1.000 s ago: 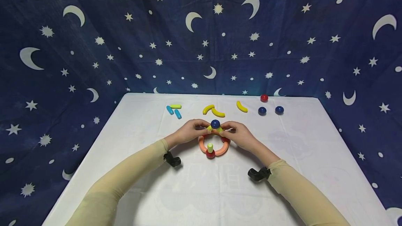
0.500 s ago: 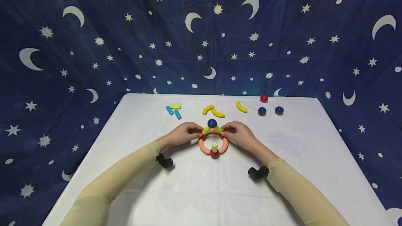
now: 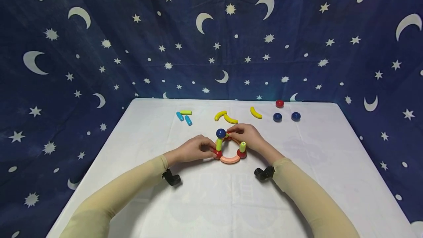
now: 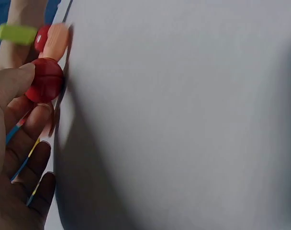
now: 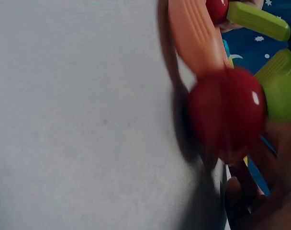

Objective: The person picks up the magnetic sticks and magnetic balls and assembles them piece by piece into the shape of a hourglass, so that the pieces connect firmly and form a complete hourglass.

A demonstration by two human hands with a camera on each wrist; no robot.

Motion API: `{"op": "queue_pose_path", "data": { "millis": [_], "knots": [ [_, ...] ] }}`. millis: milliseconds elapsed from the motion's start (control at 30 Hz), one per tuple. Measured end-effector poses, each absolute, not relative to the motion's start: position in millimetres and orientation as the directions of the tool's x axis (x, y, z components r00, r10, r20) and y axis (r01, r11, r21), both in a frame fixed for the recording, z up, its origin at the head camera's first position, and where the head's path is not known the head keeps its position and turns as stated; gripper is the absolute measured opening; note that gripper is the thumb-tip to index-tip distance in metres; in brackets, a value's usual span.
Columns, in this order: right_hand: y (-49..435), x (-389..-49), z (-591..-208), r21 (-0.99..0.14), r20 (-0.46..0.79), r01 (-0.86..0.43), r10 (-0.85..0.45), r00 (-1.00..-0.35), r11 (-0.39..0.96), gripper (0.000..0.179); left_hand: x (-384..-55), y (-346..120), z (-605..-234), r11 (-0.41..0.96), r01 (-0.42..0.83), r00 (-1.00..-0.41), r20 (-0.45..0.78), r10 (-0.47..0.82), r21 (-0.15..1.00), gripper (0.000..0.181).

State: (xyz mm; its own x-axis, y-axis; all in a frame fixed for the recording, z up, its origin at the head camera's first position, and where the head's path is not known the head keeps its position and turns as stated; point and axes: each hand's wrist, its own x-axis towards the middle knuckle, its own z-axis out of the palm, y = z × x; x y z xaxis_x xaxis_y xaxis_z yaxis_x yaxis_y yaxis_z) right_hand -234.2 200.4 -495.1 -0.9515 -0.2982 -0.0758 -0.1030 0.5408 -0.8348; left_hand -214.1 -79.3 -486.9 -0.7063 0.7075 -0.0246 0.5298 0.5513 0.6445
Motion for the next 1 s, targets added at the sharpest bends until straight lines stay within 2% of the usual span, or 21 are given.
{"op": "queue_pose_path", "data": {
  "millis": [133, 267, 467, 633, 800, 1000],
  "knots": [
    [203.8, -238.3, -497.6, -0.852, -0.093, -0.095, -0.326, -0.941, 0.516, 0.036, -209.8, -73.5, -488.6, 0.515, 0.546, -0.683, -0.006, 0.731, 0.661, 0.026],
    [214.1, -235.9, -495.6, -0.879, -0.092, -0.060, -0.291, -0.952, 0.472, 0.035, -209.1, -70.2, -489.0, 0.508, 0.537, -0.685, -0.004, 0.729, 0.673, 0.023],
    [235.5, -217.4, -490.0, -0.866, -0.089, -0.033, -0.220, -0.971, 0.498, 0.028, -212.2, -69.6, -485.5, 0.476, 0.383, -0.748, -0.036, 0.662, 0.792, 0.033],
    [250.5, -192.3, -482.7, -0.874, -0.079, -0.062, -0.268, -0.960, 0.482, 0.034, -215.2, -68.0, -477.9, 0.405, 0.292, -0.804, -0.007, 0.595, 0.866, 0.051],
    [253.3, -173.4, -478.6, -0.868, -0.057, -0.109, -0.315, -0.948, 0.485, 0.038, -217.3, -64.2, -473.7, 0.360, 0.286, -0.806, 0.019, 0.592, 0.888, 0.054],
    [248.6, -166.8, -482.4, -0.864, -0.047, -0.095, -0.268, -0.962, 0.495, 0.035, -218.5, -57.2, -474.1, 0.342, 0.284, -0.803, 0.028, 0.595, 0.896, 0.047]
  ]
}}
